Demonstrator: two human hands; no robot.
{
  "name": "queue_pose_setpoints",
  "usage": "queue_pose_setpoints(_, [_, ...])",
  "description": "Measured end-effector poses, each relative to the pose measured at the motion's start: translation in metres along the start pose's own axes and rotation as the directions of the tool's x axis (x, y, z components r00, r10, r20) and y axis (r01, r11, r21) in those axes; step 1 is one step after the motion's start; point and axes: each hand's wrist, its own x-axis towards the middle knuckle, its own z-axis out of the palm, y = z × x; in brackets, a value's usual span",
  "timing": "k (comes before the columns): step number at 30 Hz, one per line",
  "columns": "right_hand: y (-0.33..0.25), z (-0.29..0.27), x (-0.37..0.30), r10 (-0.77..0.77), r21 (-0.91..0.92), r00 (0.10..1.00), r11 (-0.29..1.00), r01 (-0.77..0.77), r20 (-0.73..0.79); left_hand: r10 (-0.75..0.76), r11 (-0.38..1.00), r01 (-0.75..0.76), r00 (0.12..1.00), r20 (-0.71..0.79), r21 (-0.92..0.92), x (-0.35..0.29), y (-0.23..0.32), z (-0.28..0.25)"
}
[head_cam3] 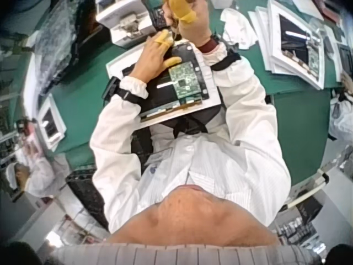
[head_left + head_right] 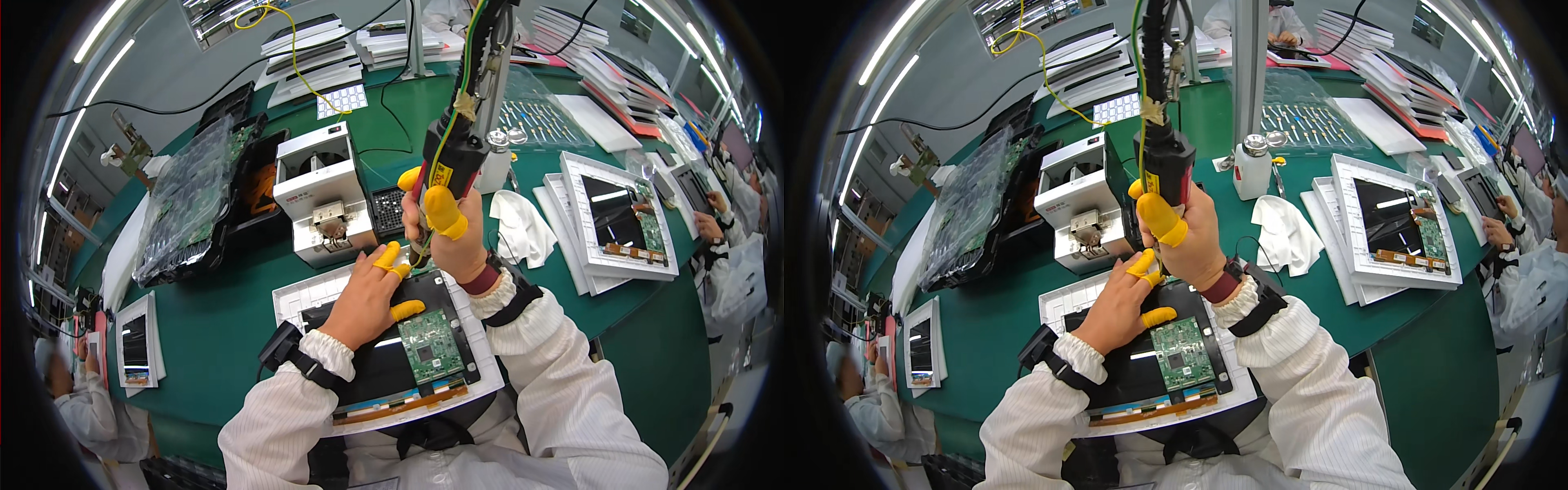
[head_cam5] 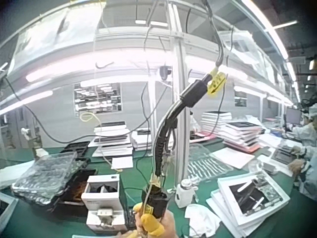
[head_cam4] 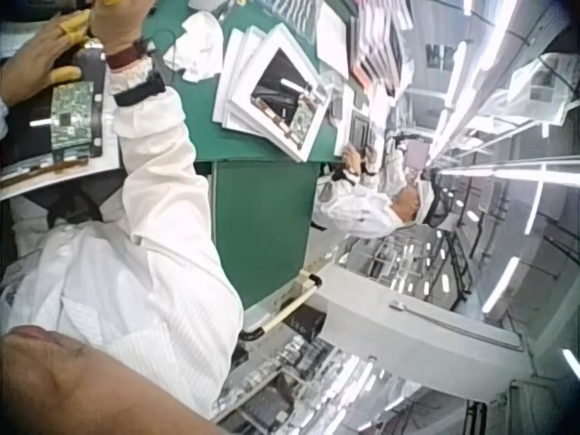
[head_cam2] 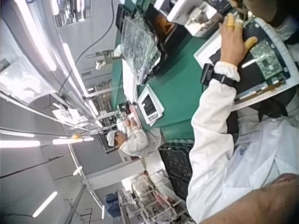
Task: Installing a circuit board into a screen housing and securing it with an electric screwdriver.
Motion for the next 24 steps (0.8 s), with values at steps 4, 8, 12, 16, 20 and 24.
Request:
queue_pose_setpoints(4, [0.002,0.0,0.001,-0.007,0.007,1.0,1.0,0.007,0.008,-0.001,1.0,0.0,1.0,-0.009,-0.02,0.002,0.0,0.0])
queue_pose_setpoints(8, [0.0,0.001,-0.001,0.068,0.089,0.998,0.994,-0.067,-0.009,-0.007,1.0,0.007,1.0,0.007,-0.025,0.001,-0.001,0.002])
queue_pose_setpoints(12, [0.002,0.003,-0.002,0.002,0.003,1.0,1.0,-0.002,0.017,-0.019,1.0,0.019,1.0,0.019,-0.02,0.001,0.001,-0.001])
queue_pose_setpoints(16, [0.004,0.003,-0.002,-0.038,-0.069,0.998,0.997,0.041,0.046,-0.026,0.999,0.026,0.999,0.031,-0.028,0.001,0.0,-0.001])
queue_pose_setpoints(20, [0.01,0.002,0.0,-0.059,-0.085,0.997,0.994,0.063,0.046,-0.036,0.999,0.038,0.998,0.049,-0.038,0.001,-0.001,0.0])
queue_pose_setpoints(24, [0.016,0.003,0.001,-0.053,-0.173,0.996,0.983,0.066,0.078,-0.039,0.999,0.041,0.997,0.06,-0.028,0.001,-0.002,0.001])
